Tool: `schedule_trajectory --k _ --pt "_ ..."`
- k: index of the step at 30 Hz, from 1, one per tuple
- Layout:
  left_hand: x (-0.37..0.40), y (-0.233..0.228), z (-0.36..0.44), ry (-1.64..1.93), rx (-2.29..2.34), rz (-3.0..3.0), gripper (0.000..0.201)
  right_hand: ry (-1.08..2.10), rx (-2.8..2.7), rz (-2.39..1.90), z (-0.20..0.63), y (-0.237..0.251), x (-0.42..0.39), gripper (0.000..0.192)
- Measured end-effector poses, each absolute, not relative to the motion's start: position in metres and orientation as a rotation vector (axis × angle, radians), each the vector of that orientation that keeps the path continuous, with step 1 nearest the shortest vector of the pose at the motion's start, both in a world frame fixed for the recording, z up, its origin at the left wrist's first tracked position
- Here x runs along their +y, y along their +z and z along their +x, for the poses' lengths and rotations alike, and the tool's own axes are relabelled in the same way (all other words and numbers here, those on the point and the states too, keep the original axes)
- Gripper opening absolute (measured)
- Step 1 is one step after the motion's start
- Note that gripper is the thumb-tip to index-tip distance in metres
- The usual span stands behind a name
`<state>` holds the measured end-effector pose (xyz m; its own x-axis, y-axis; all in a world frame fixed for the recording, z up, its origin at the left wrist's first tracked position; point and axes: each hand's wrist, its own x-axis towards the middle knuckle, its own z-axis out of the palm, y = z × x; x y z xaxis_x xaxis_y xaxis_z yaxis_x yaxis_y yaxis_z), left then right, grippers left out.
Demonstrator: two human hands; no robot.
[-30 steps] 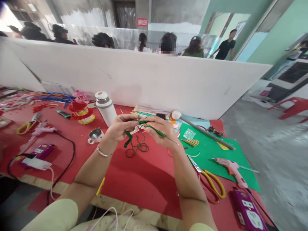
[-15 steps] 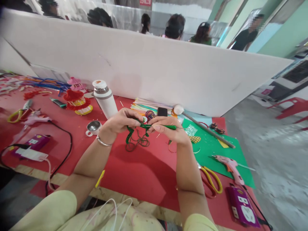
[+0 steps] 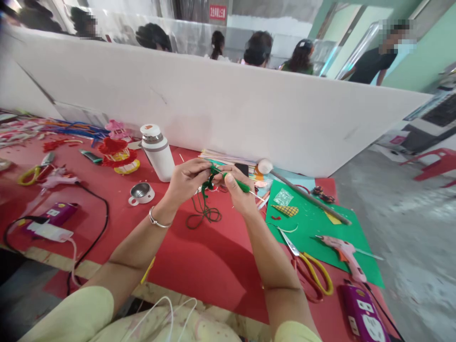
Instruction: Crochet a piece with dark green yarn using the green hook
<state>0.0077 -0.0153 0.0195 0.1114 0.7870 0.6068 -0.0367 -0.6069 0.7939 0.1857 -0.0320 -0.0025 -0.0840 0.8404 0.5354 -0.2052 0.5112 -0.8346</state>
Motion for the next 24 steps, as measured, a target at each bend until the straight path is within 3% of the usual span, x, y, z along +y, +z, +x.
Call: schedule_trajectory --k 5,10,17,24 --pt "-0.021 0.021 0.011 1.532 0.659 1.612 0.022 0.475 -1.565 -0.648 0.184 0.009 -0.048 0.027" --pt "-0.024 0.027 0.011 1.342 0.474 1.021 0.044 0.339 -1.642 -0.637 0.18 0.012 -0.051 0.026" --pt "-0.023 0.028 0.014 1.461 0.492 0.886 0.045 0.122 -1.7 -0.734 0.177 0.009 -0.052 0.017" --pt "-0.026 0.027 0.017 1.443 0.528 0.916 0.043 -0.065 -1.801 -0.766 0.183 0.008 -0.051 0.022"
